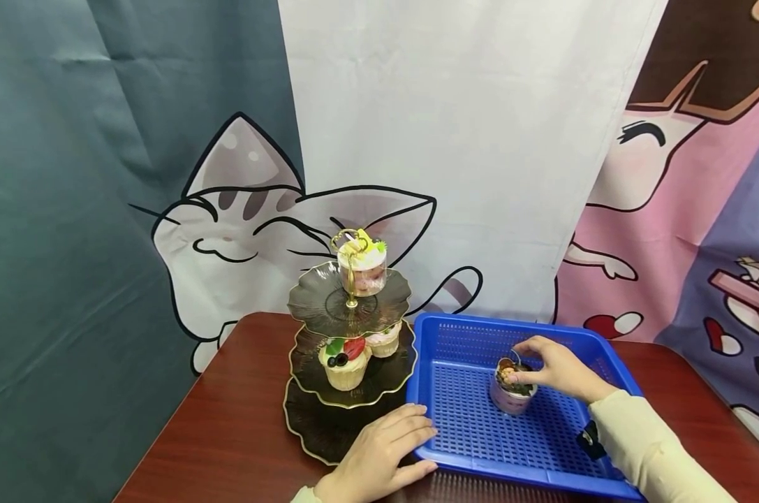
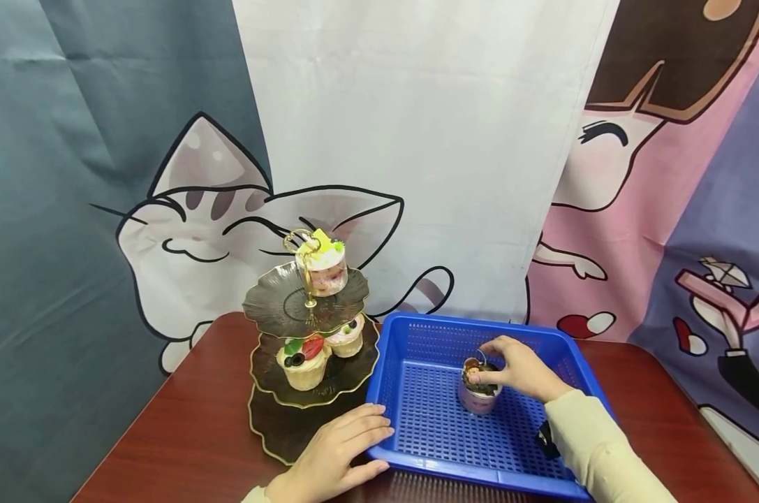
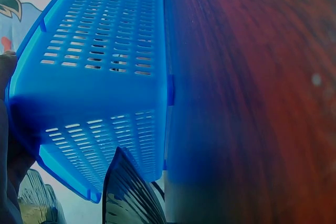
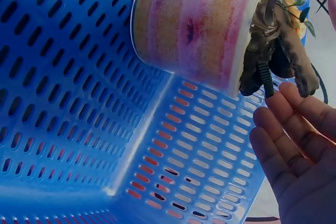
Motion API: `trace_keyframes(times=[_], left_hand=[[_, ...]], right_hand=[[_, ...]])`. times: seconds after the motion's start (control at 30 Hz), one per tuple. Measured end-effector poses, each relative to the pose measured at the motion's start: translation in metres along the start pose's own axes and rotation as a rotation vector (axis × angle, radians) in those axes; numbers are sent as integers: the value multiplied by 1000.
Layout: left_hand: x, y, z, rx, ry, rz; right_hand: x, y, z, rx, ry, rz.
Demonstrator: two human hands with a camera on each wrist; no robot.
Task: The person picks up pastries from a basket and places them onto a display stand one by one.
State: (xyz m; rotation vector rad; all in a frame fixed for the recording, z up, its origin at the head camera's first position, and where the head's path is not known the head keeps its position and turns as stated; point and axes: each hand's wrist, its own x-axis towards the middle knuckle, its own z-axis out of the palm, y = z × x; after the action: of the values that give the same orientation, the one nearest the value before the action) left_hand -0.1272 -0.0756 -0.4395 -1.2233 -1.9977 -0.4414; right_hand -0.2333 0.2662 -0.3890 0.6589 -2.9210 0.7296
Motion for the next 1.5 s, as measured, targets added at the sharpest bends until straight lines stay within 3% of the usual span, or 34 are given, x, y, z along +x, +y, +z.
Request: trace_keyframes(times=[0.67,1.07,1.5], left_hand=[[2,-3,-1,12,6,-4],[1,-3,-1,35,-3,10],[0,-1,0,25,-13,7]], right_hand=[[7,6,3,-122,-69,-103],[0,5,7,-101,-139,-77],[-3,8,10,-106,-140,-99]])
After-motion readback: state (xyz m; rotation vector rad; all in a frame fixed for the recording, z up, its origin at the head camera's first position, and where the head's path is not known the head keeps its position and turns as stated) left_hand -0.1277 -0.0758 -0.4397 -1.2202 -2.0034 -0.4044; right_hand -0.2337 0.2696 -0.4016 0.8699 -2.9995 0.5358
